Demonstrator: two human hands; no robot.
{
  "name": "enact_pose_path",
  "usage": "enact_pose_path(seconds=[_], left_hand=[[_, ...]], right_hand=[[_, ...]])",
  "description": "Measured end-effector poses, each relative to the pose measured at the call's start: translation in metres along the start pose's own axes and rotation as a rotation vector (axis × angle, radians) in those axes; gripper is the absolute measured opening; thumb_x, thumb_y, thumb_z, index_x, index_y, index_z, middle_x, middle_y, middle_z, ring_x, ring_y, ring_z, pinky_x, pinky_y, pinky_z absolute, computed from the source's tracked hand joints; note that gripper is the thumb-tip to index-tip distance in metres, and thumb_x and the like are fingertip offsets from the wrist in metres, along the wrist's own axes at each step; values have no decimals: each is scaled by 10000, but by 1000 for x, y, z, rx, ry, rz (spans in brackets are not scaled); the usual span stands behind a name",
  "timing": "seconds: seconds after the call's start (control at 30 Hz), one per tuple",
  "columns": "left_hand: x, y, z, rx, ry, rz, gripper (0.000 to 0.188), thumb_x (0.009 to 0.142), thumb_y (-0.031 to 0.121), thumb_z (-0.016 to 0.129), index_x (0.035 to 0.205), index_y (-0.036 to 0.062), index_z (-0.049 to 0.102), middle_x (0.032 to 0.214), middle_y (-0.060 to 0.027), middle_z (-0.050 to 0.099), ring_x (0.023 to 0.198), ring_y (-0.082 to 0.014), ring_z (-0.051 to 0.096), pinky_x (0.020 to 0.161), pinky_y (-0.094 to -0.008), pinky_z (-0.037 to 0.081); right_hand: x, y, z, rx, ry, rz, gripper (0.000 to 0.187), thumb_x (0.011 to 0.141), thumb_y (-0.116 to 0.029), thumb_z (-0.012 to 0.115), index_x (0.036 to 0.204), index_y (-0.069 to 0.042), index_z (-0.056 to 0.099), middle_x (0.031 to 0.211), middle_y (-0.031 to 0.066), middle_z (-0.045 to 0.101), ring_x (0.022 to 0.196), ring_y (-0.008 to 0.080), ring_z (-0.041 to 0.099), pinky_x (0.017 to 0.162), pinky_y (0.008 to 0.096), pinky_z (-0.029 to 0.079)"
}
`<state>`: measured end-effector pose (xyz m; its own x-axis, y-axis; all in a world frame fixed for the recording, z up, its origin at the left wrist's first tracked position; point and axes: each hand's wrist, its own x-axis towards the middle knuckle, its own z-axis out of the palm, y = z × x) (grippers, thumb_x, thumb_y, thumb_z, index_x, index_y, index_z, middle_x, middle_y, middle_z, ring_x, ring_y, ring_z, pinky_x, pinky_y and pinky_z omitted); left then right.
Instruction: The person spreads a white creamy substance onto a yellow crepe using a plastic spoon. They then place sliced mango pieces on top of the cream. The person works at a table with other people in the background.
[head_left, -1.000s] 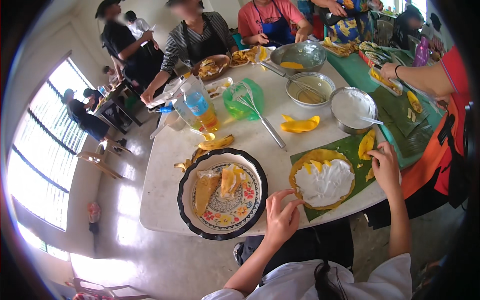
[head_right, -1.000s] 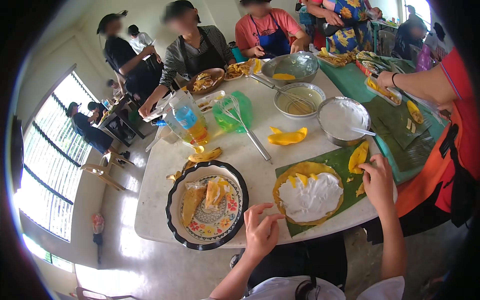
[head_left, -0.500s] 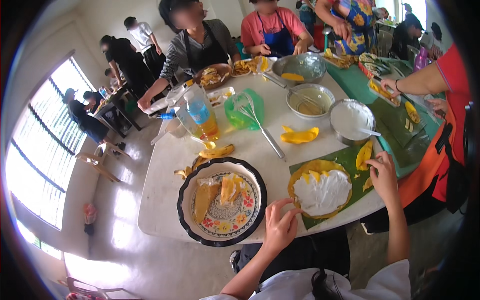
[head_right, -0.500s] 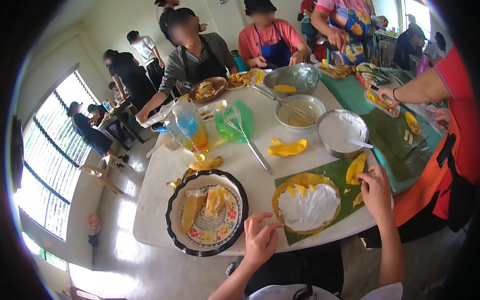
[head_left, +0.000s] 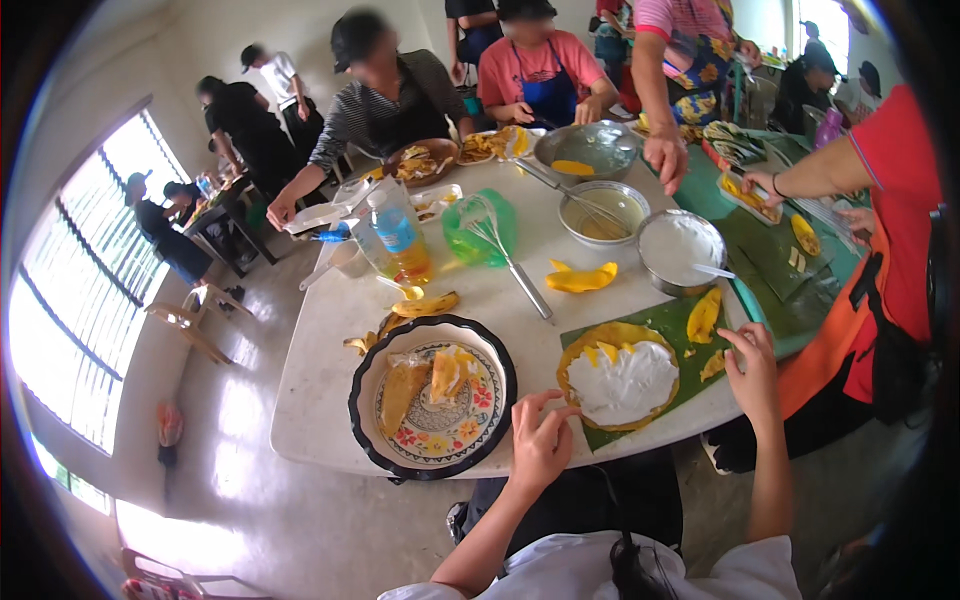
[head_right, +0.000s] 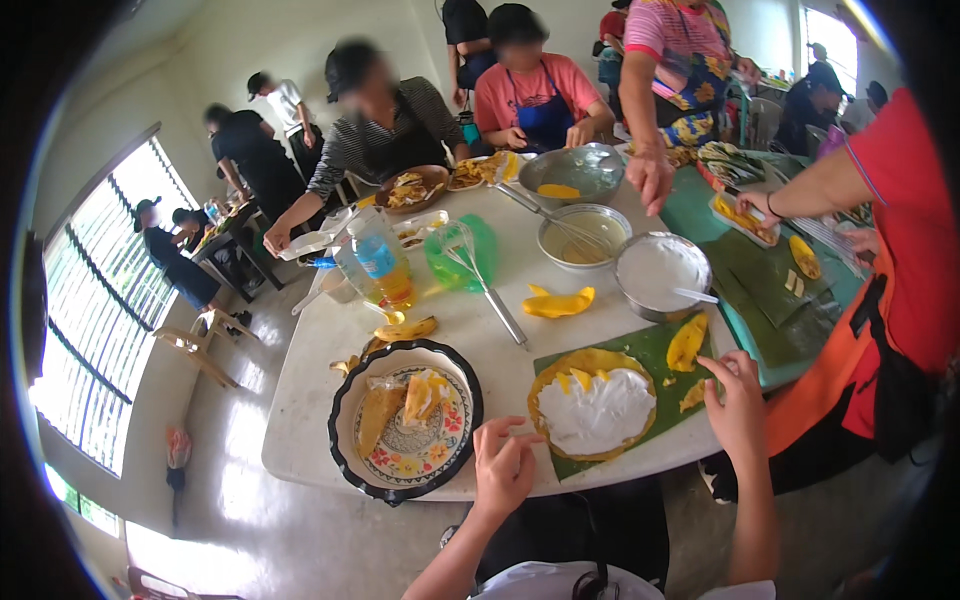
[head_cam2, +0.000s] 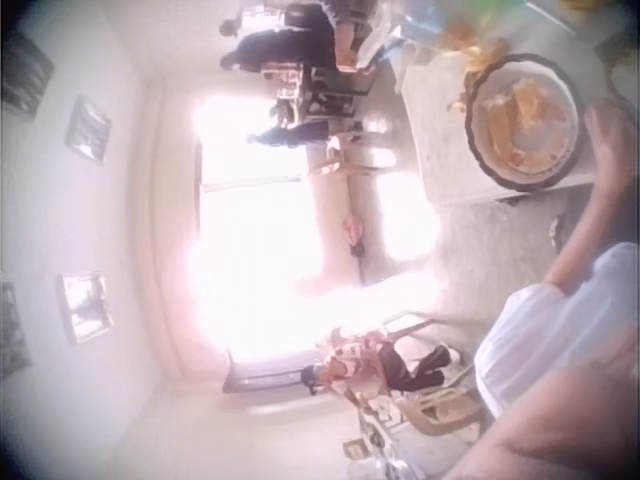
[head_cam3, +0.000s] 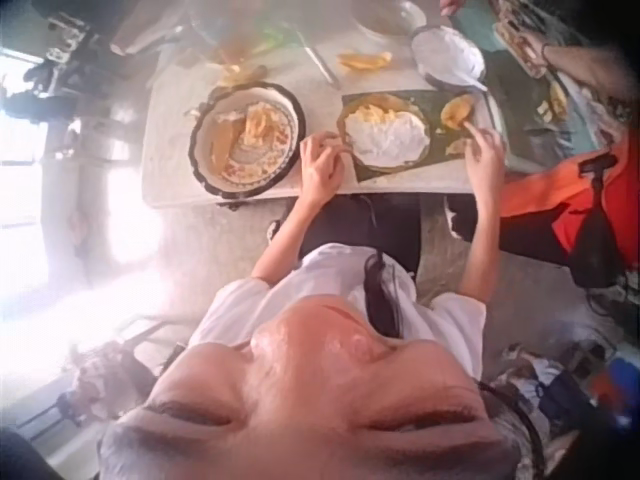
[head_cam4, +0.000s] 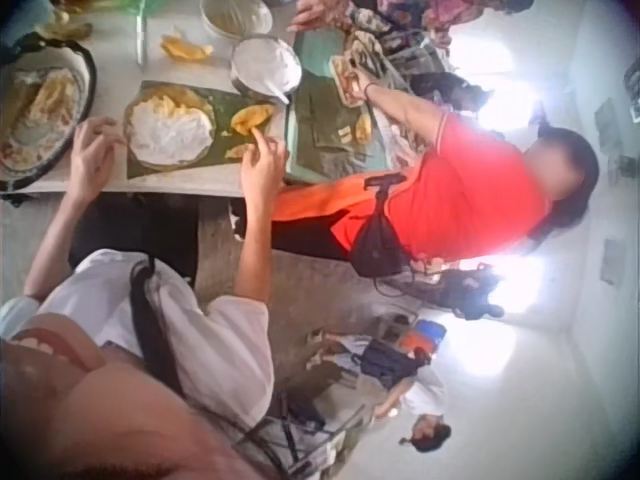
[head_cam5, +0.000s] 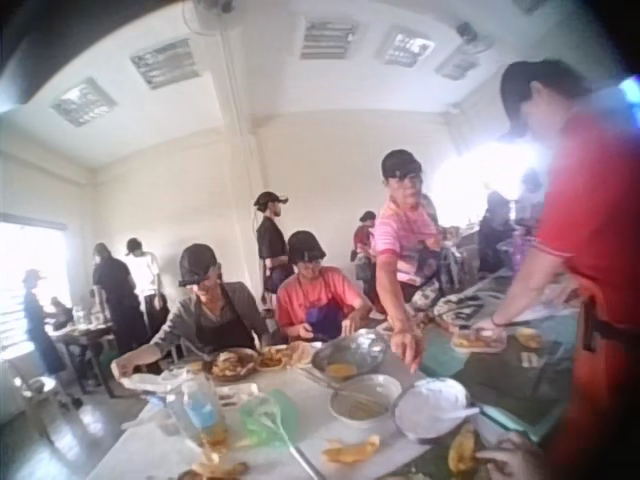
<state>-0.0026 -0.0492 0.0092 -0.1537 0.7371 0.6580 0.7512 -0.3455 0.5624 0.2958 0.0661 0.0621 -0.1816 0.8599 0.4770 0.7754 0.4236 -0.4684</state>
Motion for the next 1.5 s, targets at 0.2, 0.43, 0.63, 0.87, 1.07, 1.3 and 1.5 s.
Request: enact_pose_path(seconds=[0.2, 0.43, 0.63, 0.87, 1.07, 1.3, 1.5], left_hand=[[-2, -2, 1, 32, 27, 3, 288, 717, -80, 613, 930, 86, 713, 1128, -128, 605, 971, -309, 539, 847, -412, 454], [1, 3, 7, 30, 32, 4, 283, 727, -72, 607, 934, 91, 710, 1147, -123, 599, 982, -304, 545, 890, -421, 434], [1, 8, 4, 67, 14, -67, 260, 756, -58, 606, 959, 75, 700, 1136, -149, 596, 1062, -337, 558, 925, -442, 437], [2, 4, 9, 102, 22, -73, 298, 753, -49, 614, 1007, 84, 696, 1152, -137, 582, 1055, -337, 545, 927, -437, 435], [1, 5, 14, 180, 20, -114, 313, 766, -58, 607, 1051, 63, 655, 1151, -163, 578, 1095, -349, 566, 949, -435, 455], [3, 10, 11, 221, -21, -81, 323, 791, -29, 620, 1101, 59, 647, 1175, -170, 571, 1091, -351, 547, 951, -448, 437], [-2, 9, 13, 200, -38, -117, 331, 805, -21, 635, 1125, 65, 653, 1220, -165, 546, 1067, -339, 534, 948, -443, 434]], right_hand=[[-16, -15, -1, 71, 25, 10, 353, 811, 37, 629, 1139, -79, 690, 1048, 125, 532, 1007, 304, 561, 892, 399, 467], [-45, -12, -19, 186, 116, 22, 397, 823, 31, 629, 1205, -71, 653, 1080, 141, 526, 1026, 313, 560, 907, 391, 455], [-60, -21, -27, 334, 153, 44, 400, 838, 25, 616, 1232, -36, 633, 1095, 155, 548, 1035, 304, 561, 887, 369, 456], [-67, -28, -19, 550, 175, 65, 393, 853, -12, 618, 1243, -58, 640, 1138, 121, 562, 1011, 230, 562, 768, 325, 469], [-64, -31, 0, 960, 150, 189, 480, 872, -38, 641, 1343, -35, 550, 1198, 108, 532, 993, 202, 575, 831, 315, 462], [-65, -69, -90, 2341, 316, -436, 879, 916, -606, 526, 1563, -248, 51, 1299, 97, 411, 1027, 252, 575, 874, 446, 427], [-72, -84, -115, 2553, -55, -763, 861, 930, -649, 454, 1564, -279, 3, 1294, 104, 390, 924, 258, 590, 820, 461, 447]])
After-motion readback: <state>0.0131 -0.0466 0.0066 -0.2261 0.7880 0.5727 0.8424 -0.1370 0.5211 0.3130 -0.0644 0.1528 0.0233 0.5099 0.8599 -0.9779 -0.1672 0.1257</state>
